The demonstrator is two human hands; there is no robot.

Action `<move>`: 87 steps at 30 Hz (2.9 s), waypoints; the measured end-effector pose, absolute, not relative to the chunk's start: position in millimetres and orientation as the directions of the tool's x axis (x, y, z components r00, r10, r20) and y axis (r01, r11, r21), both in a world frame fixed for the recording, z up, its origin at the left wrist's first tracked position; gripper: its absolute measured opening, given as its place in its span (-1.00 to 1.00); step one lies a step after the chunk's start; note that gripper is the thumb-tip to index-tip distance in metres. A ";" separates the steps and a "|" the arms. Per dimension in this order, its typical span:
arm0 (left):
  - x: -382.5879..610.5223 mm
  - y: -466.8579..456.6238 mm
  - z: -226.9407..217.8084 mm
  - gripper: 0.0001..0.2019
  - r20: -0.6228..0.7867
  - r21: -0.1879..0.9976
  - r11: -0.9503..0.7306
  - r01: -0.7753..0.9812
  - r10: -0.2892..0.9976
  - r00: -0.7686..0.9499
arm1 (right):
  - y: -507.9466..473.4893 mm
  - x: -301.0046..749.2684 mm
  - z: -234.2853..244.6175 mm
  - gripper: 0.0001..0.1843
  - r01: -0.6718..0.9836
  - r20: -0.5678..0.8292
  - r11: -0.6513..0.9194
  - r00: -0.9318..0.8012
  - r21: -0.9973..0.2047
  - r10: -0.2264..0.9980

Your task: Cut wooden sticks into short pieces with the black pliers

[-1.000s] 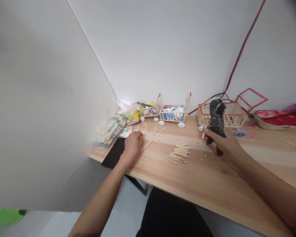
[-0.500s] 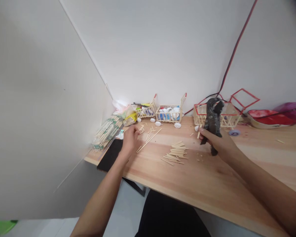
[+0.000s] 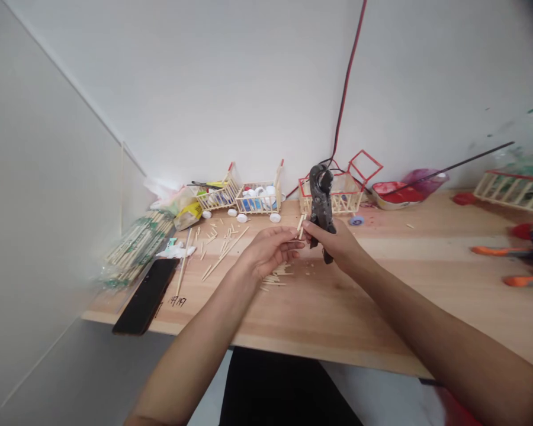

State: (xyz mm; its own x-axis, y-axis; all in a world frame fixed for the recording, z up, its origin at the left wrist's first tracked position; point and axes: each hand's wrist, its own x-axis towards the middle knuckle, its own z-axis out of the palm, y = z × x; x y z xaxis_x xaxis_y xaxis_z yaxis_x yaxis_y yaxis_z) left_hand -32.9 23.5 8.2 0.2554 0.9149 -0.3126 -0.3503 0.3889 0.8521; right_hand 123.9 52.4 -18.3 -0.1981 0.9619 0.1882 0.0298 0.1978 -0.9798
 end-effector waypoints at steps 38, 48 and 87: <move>-43.1 22.0 -8.8 -0.60 -0.007 0.971 0.081 -0.225 0.949 0.314 | 50.7 125.7 -12.4 -0.65 0.051 0.192 0.205 -0.192 -0.977 0.962; -33.5 22.1 -12.7 -0.64 0.112 0.980 -0.081 -0.180 0.980 0.167 | 46.0 123.9 -6.4 -0.62 0.048 0.183 0.201 -0.244 -0.978 0.952; -175.3 7.8 -11.2 -0.84 0.401 0.489 0.124 0.863 0.847 -0.349 | 55.5 129.8 -22.1 -0.59 0.241 0.277 0.304 -0.137 -0.922 0.951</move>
